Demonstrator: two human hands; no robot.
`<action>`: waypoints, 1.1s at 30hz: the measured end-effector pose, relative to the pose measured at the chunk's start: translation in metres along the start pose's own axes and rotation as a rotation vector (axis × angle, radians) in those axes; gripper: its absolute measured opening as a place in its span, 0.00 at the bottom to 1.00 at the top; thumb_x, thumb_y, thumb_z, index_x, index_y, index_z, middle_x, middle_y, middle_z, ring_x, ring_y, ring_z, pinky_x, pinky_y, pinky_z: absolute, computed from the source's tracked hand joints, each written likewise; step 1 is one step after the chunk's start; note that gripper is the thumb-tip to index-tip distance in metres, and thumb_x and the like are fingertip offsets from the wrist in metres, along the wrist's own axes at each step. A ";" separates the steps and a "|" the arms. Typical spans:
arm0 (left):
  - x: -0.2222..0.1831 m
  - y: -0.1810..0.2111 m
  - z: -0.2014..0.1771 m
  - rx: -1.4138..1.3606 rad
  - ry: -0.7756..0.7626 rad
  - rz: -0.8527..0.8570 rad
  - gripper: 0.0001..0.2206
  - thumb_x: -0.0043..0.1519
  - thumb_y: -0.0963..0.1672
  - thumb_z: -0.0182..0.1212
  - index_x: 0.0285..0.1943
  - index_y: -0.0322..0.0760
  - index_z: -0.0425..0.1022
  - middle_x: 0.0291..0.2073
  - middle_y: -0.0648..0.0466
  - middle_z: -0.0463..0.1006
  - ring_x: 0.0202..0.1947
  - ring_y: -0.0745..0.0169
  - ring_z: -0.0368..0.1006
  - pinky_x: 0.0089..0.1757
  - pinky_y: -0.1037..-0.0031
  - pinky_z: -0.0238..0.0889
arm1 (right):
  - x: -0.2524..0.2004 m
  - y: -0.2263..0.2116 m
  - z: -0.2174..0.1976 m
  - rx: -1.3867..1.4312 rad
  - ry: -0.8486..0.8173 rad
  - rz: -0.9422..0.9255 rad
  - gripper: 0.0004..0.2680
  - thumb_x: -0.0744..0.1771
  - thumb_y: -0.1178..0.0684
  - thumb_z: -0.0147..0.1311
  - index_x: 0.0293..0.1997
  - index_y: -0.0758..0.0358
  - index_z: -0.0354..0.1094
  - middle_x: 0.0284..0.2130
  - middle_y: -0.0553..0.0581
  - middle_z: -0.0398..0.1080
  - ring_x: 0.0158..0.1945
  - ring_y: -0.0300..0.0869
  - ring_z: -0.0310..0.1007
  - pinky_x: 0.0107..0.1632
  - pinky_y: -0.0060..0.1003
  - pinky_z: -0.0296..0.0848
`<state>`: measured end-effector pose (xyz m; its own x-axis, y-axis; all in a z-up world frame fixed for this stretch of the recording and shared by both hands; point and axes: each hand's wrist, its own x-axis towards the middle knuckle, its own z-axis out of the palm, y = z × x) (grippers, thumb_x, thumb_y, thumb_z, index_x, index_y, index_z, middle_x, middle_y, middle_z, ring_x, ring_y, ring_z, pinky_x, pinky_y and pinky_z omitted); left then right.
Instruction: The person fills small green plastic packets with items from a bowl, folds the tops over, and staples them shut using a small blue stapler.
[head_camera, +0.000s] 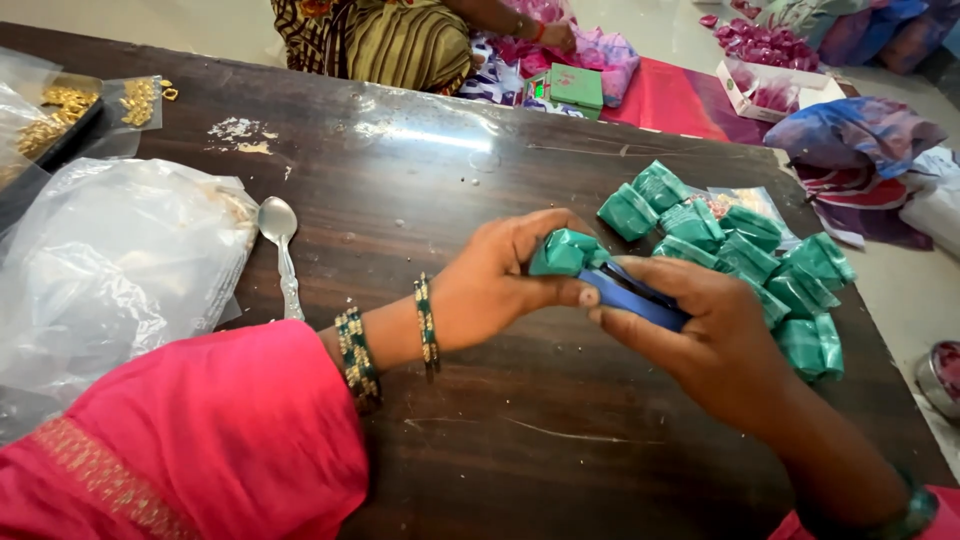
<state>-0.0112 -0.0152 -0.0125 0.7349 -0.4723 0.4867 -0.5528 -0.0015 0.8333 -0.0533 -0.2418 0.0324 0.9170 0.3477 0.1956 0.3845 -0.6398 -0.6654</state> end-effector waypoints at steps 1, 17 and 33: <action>0.000 -0.010 0.001 -0.001 0.000 0.000 0.13 0.59 0.42 0.72 0.49 0.35 0.74 0.38 0.56 0.78 0.41 0.73 0.72 0.46 0.75 0.69 | 0.002 0.005 0.003 0.000 0.000 0.000 0.14 0.62 0.53 0.64 0.52 0.61 0.76 0.33 0.51 0.77 0.34 0.34 0.74 0.37 0.31 0.72; 0.006 -0.034 0.001 -0.543 0.112 -0.251 0.17 0.70 0.50 0.53 0.60 0.37 0.71 0.49 0.58 0.77 0.49 0.72 0.74 0.48 0.72 0.74 | 0.008 0.017 0.019 -0.152 0.169 -0.182 0.20 0.61 0.51 0.67 0.57 0.68 0.70 0.40 0.59 0.75 0.42 0.42 0.77 0.45 0.36 0.73; 0.008 -0.051 -0.025 -1.033 0.323 -0.457 0.25 0.66 0.56 0.40 0.48 0.33 0.71 0.27 0.36 0.81 0.14 0.55 0.69 0.16 0.76 0.57 | -0.009 -0.005 0.050 -0.258 -0.279 -0.211 0.24 0.60 0.44 0.67 0.58 0.64 0.68 0.54 0.61 0.68 0.54 0.51 0.69 0.54 0.42 0.70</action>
<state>0.0331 0.0035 -0.0448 0.9301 -0.3672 0.0075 0.2600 0.6729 0.6925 -0.0689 -0.2071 -0.0017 0.7655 0.6383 0.0819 0.6065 -0.6731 -0.4232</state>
